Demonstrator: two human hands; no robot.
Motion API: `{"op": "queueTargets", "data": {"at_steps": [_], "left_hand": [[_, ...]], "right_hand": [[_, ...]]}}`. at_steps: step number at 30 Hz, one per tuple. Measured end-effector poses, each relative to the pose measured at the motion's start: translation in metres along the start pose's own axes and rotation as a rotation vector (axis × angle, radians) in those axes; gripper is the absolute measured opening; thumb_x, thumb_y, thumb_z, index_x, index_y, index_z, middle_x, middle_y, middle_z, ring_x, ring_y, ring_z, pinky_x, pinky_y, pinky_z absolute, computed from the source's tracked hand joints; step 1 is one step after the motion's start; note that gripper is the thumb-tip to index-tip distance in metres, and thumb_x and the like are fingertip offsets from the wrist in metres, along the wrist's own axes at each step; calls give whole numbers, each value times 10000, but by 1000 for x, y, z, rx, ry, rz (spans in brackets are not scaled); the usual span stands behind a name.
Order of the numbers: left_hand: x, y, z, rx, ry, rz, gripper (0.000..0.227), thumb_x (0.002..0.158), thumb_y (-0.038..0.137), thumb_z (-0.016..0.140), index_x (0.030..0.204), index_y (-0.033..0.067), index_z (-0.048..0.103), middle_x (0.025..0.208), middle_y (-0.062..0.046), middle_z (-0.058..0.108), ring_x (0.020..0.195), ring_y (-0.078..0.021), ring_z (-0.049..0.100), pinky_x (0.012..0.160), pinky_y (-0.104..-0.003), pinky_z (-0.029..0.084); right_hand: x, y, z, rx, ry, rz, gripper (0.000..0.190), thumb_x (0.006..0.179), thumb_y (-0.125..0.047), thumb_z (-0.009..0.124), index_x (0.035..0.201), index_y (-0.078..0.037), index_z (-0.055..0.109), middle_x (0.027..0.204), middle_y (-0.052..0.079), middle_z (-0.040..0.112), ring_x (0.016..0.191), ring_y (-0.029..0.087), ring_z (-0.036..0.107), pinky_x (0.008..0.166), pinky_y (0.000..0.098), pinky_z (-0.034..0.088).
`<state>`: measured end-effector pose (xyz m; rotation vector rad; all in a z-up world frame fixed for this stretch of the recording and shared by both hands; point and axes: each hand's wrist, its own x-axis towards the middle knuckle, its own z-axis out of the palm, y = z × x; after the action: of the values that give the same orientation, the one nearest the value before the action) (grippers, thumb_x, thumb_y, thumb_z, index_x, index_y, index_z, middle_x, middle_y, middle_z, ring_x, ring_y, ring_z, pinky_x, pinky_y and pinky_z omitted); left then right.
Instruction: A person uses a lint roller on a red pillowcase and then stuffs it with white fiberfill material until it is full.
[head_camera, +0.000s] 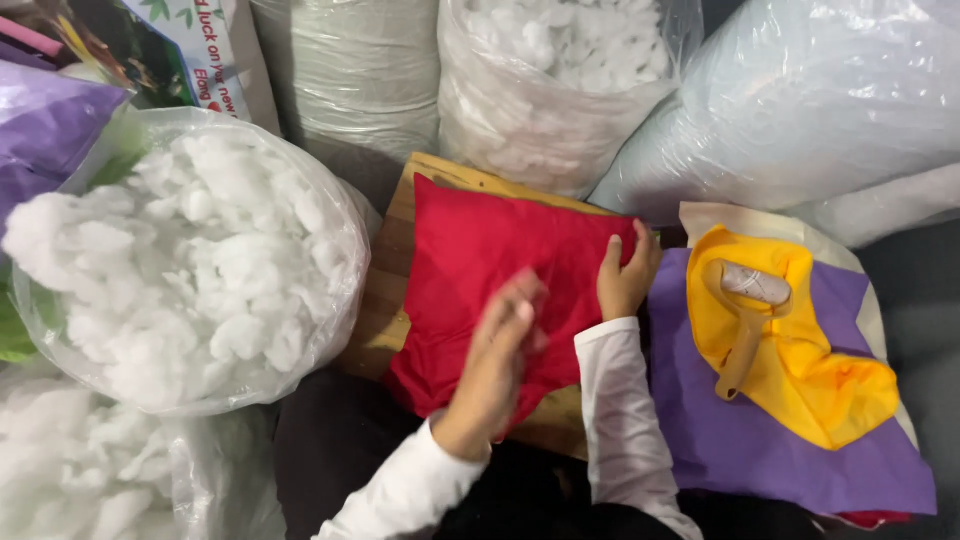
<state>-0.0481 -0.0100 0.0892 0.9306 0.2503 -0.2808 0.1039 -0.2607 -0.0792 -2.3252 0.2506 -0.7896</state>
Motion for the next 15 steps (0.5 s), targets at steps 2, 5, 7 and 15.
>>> {"op": "queueTargets", "data": {"at_steps": [2, 5, 7, 15], "left_hand": [[66, 13, -25, 356, 36, 609, 555, 1026, 191, 605, 1504, -31, 430, 1393, -296, 510, 1411, -452, 410, 1185, -546, 283], [158, -36, -105, 895, 555, 672, 785, 997, 312, 715, 1637, 181, 279, 1641, -236, 204, 1468, -591, 141, 1151, -761, 179], [189, -74, -138, 468, 438, 245, 908, 1008, 534, 644, 1675, 196, 131, 1669, -253, 221, 1540, -433, 220, 1232, -604, 211], [207, -99, -118, 31, 360, 276, 478, 856, 196, 875, 1281, 152, 659, 1091, -110, 724, 934, -208, 698, 802, -384, 596]], "right_hand": [[0, 17, 19, 22, 27, 180, 472, 1038, -346, 627, 1476, -203, 522, 1421, 130, 491, 1378, 328, 482, 1173, 480, 376], [-10, 26, 35, 286, 23, 592, 588, 1031, -512, 644, 1520, -235, 470, 1511, 193, 455, 1418, 370, 459, 1156, 504, 396], [-21, 1, 25, 595, -35, 752, 736, 983, -494, 751, 1499, -72, 439, 1529, 301, 383, 1464, 456, 367, 1184, 576, 311], [-7, 2, 8, 764, -41, 596, 244, 894, -209, 825, 1117, -147, 750, 939, 50, 738, 803, 144, 697, 685, 284, 566]]}}
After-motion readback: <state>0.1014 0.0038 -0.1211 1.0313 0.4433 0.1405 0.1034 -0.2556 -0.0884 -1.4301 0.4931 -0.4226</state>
